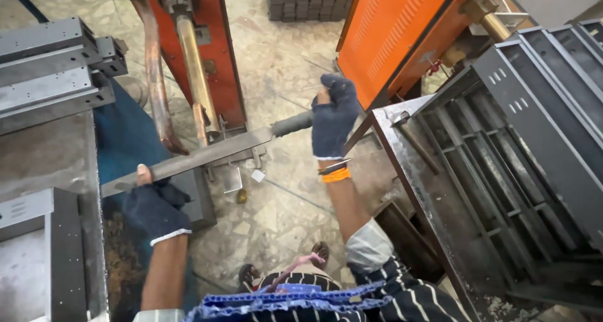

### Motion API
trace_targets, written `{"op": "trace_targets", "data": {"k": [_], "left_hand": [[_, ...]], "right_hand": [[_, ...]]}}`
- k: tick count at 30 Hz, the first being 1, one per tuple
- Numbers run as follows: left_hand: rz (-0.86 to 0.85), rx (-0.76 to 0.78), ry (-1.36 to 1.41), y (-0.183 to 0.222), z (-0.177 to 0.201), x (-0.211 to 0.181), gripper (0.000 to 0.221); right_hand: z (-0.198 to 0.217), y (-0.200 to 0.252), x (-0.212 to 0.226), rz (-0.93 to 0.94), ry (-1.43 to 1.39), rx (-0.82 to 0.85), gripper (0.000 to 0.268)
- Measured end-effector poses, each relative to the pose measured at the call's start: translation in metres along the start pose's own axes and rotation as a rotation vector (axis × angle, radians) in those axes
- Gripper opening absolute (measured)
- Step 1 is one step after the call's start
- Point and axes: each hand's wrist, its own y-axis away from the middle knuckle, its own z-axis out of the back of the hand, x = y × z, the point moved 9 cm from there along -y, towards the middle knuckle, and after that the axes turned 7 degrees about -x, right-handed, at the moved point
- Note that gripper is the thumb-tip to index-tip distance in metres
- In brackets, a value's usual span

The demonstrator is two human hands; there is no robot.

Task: Spot welding metal frame components and stacking the completed assemblies.

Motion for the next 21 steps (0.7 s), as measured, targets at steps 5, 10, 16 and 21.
{"op": "trace_targets", "data": {"k": [5,10,16,21], "left_hand": [[-0.162,-0.002,-0.032,-0.122,0.076,0.014,0.041],[-0.118,-0.033,-0.012,-0.097,0.039,0.025,0.038],[0.090,0.181,-0.043,-0.034,-0.023,0.052,0.021],[0.177,0.072,0.002,-0.091,0.012,0.033,0.038]], "right_hand": [[-0.037,0.067,0.017,0.089,0.248,0.182,0.021],[-0.009,0.040,-0.008,-0.075,0.262,0.253,0.021],[0.033,0.007,0.000,0.045,0.218,-0.155,0.021],[-0.018,0.048,0.012,-0.027,0.273,0.024,0.017]]}}
